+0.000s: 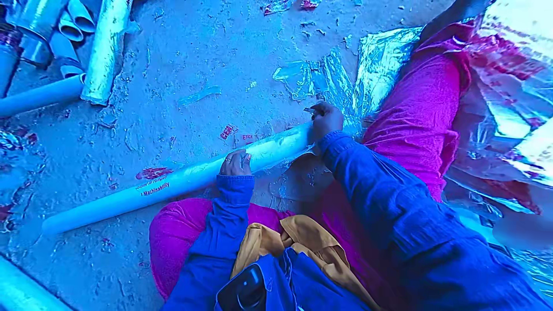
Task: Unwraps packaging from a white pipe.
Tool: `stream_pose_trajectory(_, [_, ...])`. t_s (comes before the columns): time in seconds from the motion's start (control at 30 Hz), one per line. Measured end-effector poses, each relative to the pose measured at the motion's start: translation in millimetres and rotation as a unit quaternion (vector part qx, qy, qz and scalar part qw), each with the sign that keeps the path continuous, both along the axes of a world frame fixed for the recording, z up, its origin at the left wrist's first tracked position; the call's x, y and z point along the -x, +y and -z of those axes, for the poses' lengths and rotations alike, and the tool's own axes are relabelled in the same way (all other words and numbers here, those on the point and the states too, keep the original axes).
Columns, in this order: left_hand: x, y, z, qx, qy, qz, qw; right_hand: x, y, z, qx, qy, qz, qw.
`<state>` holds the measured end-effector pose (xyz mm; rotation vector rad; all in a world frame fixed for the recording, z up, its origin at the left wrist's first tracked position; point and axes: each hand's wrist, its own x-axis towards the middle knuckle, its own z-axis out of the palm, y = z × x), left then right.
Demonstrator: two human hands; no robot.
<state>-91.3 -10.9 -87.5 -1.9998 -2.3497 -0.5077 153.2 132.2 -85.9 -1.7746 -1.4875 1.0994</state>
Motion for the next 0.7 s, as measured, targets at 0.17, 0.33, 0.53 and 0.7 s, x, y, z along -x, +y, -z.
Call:
stream_pose_trajectory(0.17, [-29.0,16.0,-7.5,0.034,-0.157,-0.045,0.986,-1.6,-0.4,1.7,-0.003,-0.016,-0.011,1.000])
stream_pose_trajectory(0.33, [-33.2,16.3,-2.3,-0.021,-0.143,-0.021,0.989,0.9,-0.9,0.7,0.006,-0.026,-0.007,1.000])
stream_pose_trajectory(0.53, [-42.5,-12.2,2.9,-0.062,-0.238,-0.038,0.968,1.3,-0.5,-0.3,-0.002,-0.066,-0.037,0.997])
stream_pose_trajectory(0.7, [-65.8,-12.1,-32.5,-0.212,-0.175,0.064,0.959,2.4,3.6,3.3,-0.035,-0.031,-0.011,0.999])
